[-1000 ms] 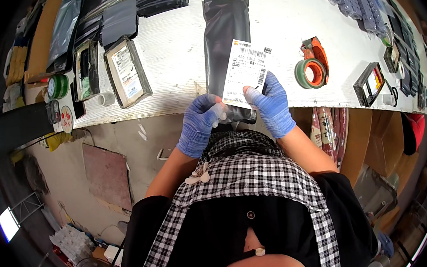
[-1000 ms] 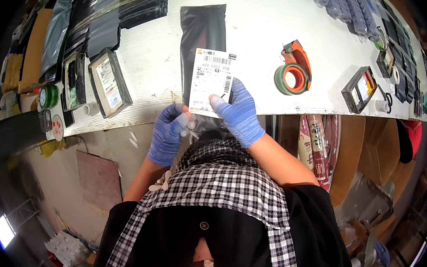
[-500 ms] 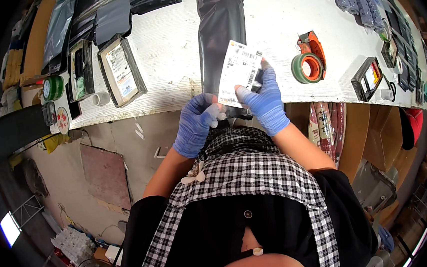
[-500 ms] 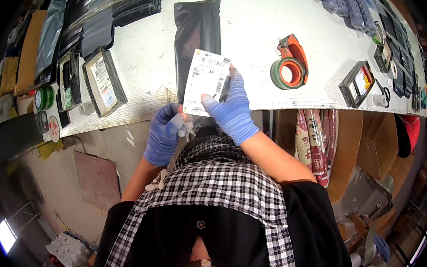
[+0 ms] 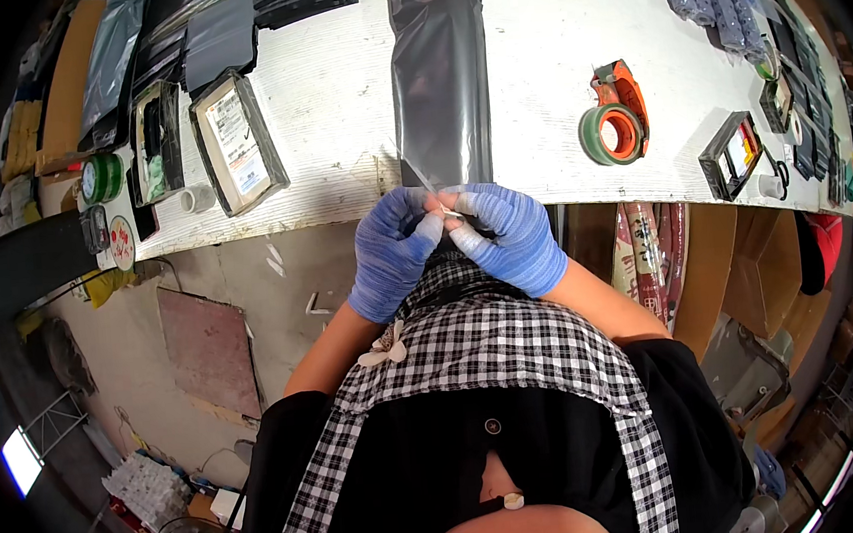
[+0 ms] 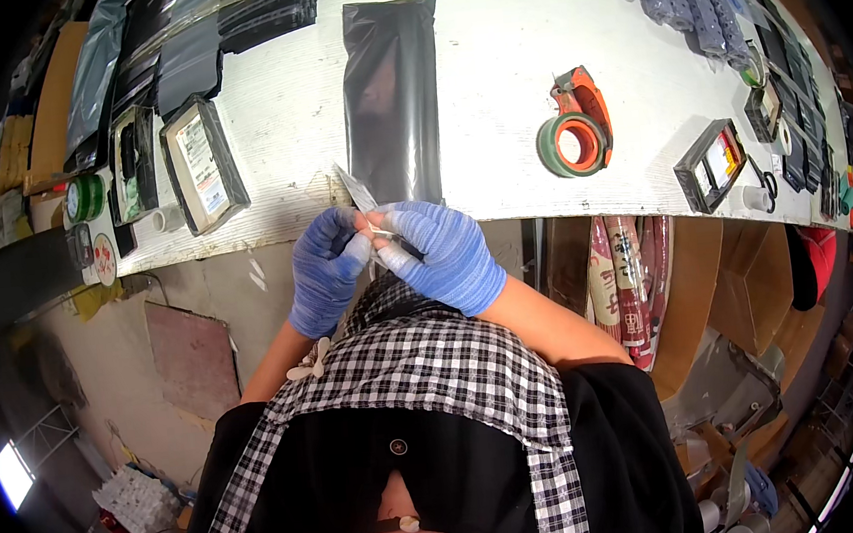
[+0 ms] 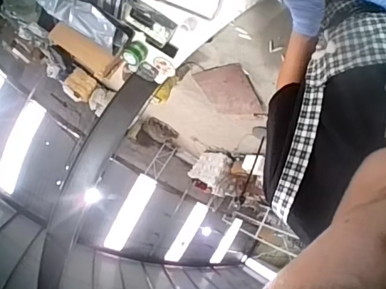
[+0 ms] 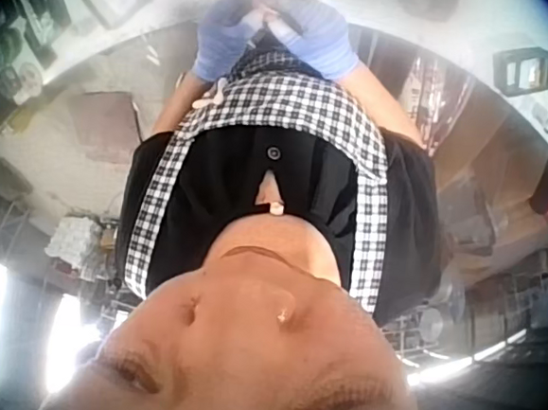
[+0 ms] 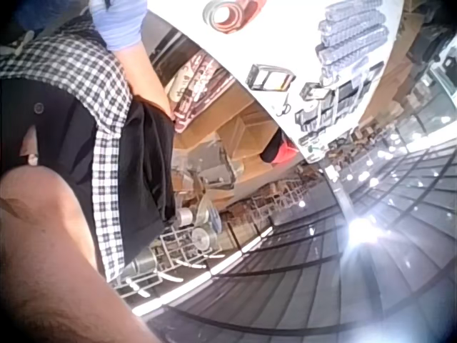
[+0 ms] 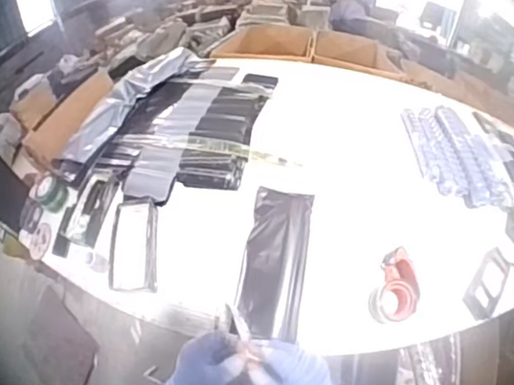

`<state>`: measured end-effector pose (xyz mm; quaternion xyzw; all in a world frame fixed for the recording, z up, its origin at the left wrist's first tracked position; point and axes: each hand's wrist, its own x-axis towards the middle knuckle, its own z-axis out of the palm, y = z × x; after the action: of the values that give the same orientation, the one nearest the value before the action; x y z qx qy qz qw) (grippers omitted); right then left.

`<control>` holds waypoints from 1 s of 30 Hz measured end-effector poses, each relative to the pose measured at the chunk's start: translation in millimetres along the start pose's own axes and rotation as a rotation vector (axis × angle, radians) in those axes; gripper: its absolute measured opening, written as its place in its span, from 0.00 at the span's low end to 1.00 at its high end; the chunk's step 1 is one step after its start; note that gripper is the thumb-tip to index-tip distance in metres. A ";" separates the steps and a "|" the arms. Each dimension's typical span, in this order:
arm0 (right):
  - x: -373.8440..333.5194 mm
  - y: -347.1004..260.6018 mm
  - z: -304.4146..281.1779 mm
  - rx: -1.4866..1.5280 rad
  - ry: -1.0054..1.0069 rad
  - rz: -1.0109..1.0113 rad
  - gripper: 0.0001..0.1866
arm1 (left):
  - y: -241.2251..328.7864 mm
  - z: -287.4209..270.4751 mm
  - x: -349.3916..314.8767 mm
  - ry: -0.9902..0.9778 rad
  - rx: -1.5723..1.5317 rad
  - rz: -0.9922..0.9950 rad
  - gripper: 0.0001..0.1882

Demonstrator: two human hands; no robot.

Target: The person places bubble-wrapped items into black poly mailers, seals them with a tape gun, and affixes shipping labels. The process is repeated for multiple packages on a white workbench.

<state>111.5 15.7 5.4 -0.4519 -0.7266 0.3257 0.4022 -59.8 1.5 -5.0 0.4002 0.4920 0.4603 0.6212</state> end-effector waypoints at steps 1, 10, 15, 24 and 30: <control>-0.3 1.8 0.2 -0.008 -0.006 0.008 0.10 | -1.0 0.3 0.2 0.005 0.006 0.002 0.05; 14.3 49.6 -35.0 1.379 0.307 1.197 0.12 | 4.1 -37.1 -8.2 -0.052 -0.039 -0.166 0.03; 59.4 67.7 -118.2 0.495 0.733 0.528 0.12 | -45.9 -209.6 -49.9 0.093 1.028 -0.427 0.13; 95.8 29.7 1.8 -0.903 -0.521 0.157 0.20 | -40.4 -126.0 -27.7 0.150 0.858 -0.058 0.16; 105.8 42.3 13.7 -0.941 -0.377 0.088 0.42 | -37.7 -36.7 -3.6 -0.111 0.984 0.478 0.27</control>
<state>87.8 127.4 -5.7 -0.5478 -0.8348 0.0558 0.0029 -89.4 -9.9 -47.2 0.7677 0.5112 0.2823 0.2639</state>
